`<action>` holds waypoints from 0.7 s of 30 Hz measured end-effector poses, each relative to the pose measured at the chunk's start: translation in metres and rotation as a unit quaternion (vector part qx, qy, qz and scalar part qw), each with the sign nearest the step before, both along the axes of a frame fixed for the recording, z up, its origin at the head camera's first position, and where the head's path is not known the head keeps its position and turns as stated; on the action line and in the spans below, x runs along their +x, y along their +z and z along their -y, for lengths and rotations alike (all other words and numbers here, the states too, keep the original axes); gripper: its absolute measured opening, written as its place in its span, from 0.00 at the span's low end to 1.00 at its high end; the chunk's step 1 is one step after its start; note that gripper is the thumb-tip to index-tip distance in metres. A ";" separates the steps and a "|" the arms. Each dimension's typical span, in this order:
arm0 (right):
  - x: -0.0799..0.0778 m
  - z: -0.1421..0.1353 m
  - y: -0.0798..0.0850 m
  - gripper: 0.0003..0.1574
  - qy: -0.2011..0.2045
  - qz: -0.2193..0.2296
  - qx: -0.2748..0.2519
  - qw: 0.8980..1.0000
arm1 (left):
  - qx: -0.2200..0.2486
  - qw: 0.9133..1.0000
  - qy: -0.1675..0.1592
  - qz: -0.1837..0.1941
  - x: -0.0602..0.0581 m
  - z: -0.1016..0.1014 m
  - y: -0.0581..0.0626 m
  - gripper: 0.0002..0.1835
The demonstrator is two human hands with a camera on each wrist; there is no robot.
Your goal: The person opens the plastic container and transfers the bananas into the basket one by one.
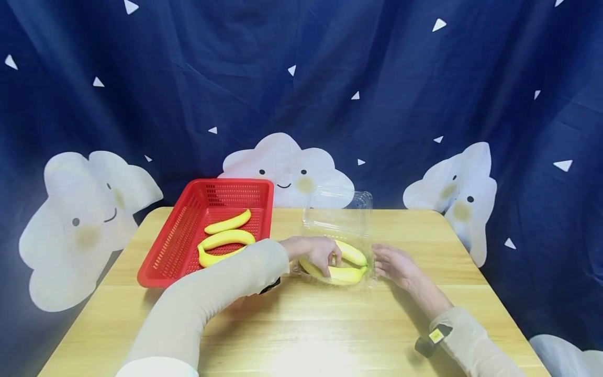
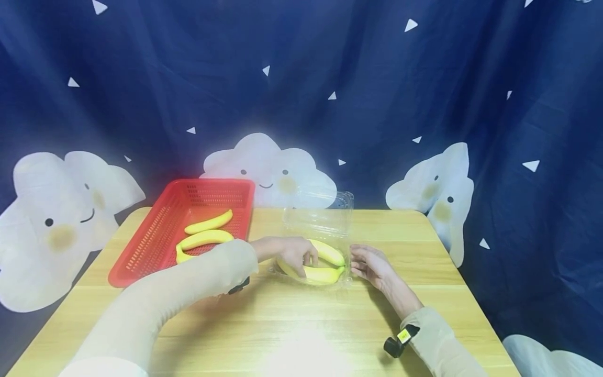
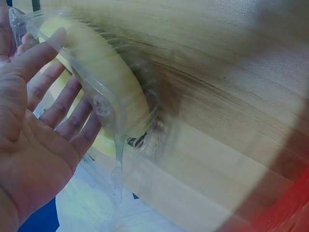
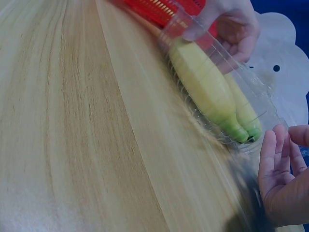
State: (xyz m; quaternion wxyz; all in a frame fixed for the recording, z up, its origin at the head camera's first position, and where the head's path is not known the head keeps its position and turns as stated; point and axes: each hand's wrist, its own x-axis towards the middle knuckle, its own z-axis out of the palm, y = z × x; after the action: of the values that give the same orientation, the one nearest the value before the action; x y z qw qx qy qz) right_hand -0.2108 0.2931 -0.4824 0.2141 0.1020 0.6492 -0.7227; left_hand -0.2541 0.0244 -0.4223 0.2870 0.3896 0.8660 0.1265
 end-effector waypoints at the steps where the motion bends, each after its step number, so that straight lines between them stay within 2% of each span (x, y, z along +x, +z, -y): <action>1: 0.000 0.000 0.000 0.39 0.000 0.001 0.000 1.000 | -0.001 1.000 0.000 0.001 0.000 0.000 0.000 0.21; 21: 0.000 0.001 0.000 0.35 -0.008 0.007 -0.008 1.000 | 0.003 1.000 -0.015 0.003 -0.003 -0.001 -0.004 0.22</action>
State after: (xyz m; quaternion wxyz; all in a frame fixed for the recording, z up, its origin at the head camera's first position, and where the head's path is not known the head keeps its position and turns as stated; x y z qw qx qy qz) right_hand -0.2110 0.2922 -0.4826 0.2137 0.1100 0.6413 -0.7286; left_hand -0.2571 0.0258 -0.4267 0.2902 0.4030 0.8588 0.1260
